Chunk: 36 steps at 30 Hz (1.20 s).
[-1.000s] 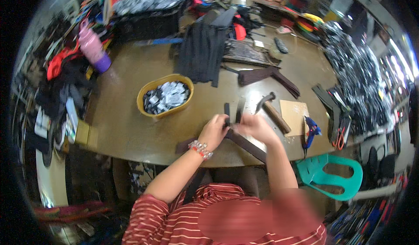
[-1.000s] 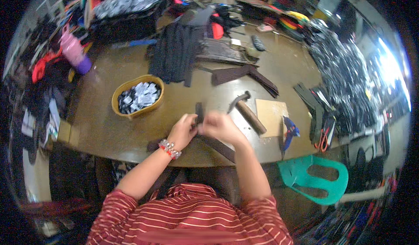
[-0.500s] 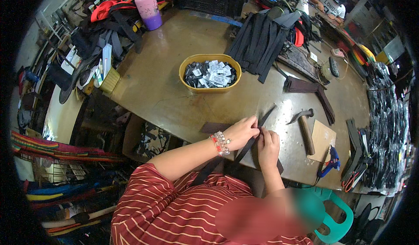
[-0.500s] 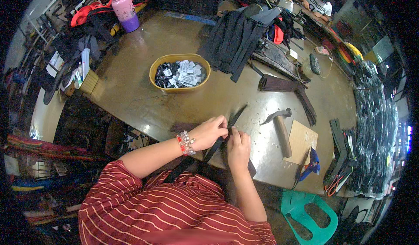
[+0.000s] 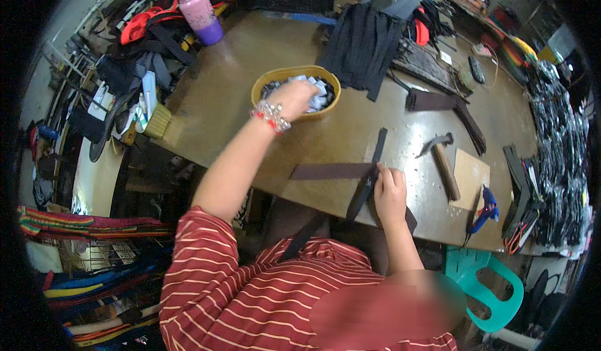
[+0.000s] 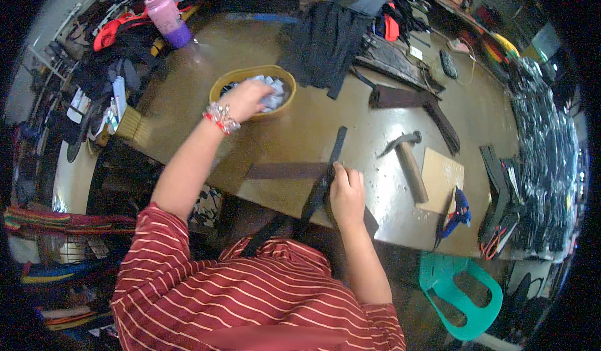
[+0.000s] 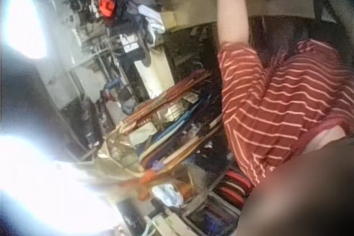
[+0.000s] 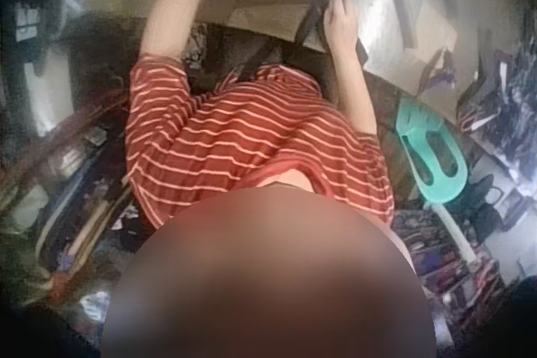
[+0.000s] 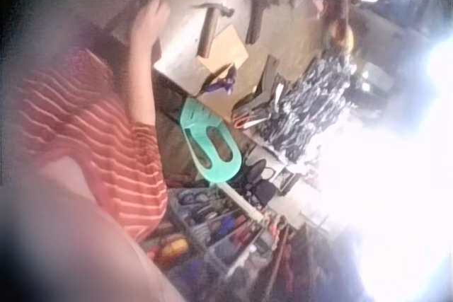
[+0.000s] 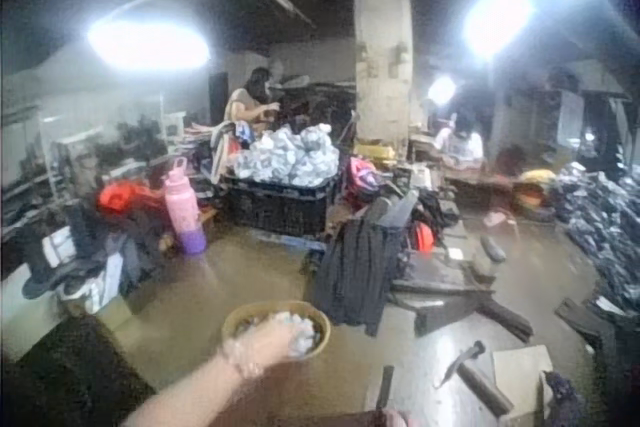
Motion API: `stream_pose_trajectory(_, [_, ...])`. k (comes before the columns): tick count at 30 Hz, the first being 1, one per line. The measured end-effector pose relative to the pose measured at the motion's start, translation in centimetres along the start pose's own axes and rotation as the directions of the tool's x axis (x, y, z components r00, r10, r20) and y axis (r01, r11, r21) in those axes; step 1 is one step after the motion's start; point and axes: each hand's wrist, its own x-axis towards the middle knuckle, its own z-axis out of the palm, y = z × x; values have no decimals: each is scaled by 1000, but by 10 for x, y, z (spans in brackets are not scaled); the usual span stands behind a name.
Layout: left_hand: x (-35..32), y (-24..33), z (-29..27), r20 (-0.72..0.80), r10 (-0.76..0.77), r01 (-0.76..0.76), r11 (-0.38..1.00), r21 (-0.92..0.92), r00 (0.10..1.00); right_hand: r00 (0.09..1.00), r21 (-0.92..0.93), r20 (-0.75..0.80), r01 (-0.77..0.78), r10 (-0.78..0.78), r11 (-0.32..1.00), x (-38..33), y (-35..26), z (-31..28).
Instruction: The person handles small white labels and plastic bags, then uses a hot glue gun to attach labels to dark fabric straps on a workbench. The person repeatedly applies glue and presses labels onto the straps, organizing the finished pieces on the table.
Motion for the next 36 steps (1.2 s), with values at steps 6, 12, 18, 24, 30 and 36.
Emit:
stream_pose_trajectory(6, [-9, -21, 13, -152, -188, 164, 973, -162, 970, 972, 98, -234, 56, -31, 994, -6, 8, -2])
stream_pose_trajectory(12, [-24, 26, 6, -239, -704, -42, 285, -958, 668, 927, 426, -333, -17, 174, 904, 5, -12, -19])
stream_pose_trajectory(18, [-41, 164, 15, 187, -645, -251, -524, -814, 741, 915, 954, 299, -294, 273, -60, 43, -66, -21])
stream_pose_trajectory(24, [-58, 165, 4, 80, -247, -173, -842, -511, 966, 861, 904, 418, -365, 288, -221, 41, -63, -56])
stream_pose_trajectory(30, [-74, 173, 2, 12, -128, -20, -243, -970, 992, 899, 937, 288, -336, 328, 98, 11, -58, -71])
stream_pose_trajectory(36, [-77, 185, -11, -1, -226, -35, -148, -988, 974, 912, 938, 319, -343, 257, 55, 8, -63, -85])
